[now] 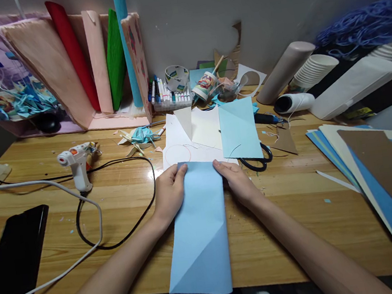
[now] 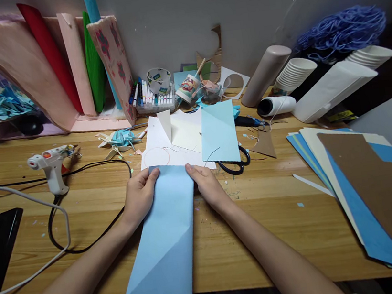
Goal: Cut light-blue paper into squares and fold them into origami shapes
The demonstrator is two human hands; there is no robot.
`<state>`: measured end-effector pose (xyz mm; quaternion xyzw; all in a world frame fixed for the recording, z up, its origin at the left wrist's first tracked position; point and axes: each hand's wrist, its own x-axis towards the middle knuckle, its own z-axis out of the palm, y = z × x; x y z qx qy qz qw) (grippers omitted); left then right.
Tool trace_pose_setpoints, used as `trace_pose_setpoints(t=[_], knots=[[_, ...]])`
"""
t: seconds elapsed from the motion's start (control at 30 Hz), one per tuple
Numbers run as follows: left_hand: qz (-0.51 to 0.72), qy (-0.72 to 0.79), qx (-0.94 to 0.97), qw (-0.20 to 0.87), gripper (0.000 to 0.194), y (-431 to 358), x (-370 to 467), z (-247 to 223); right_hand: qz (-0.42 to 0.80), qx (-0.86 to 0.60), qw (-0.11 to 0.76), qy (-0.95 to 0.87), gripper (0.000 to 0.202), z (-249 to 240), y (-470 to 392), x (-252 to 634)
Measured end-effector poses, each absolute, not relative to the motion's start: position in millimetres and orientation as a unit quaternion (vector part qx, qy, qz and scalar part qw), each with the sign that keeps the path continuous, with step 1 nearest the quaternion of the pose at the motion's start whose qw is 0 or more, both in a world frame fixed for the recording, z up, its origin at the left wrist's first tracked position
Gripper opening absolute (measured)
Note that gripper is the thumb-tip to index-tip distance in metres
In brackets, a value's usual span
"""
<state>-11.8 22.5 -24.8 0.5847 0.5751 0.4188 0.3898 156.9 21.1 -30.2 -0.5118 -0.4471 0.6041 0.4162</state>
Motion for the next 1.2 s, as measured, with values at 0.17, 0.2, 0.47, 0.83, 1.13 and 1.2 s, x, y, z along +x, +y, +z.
trace_pose_setpoints(t=[0.17,0.2,0.47,0.83,1.13,1.2], knots=[[0.392,0.547,0.528,0.518,0.032,23,-9,-27,0.524,-0.548,0.436,-0.484,0.041,-28,23,161],[0.376,0.535,0.515,0.554,0.031,23,-9,-27,0.511,-0.556,0.437,-0.488,0.04,-27,24,162],[0.297,0.503,0.49,0.647,0.036,19,-10,-26,0.491,-0.583,0.424,-0.489,0.039,-27,29,170],[0.333,0.566,0.621,0.427,0.034,26,-21,-26,0.631,-0.512,0.364,-0.455,0.033,-25,25,165],[0.342,0.562,0.568,0.495,0.032,30,-21,-26,0.634,-0.521,0.357,-0.446,0.038,-26,24,162],[0.342,0.563,0.56,0.503,0.032,30,-20,-26,0.633,-0.521,0.355,-0.449,0.037,-27,24,162]])
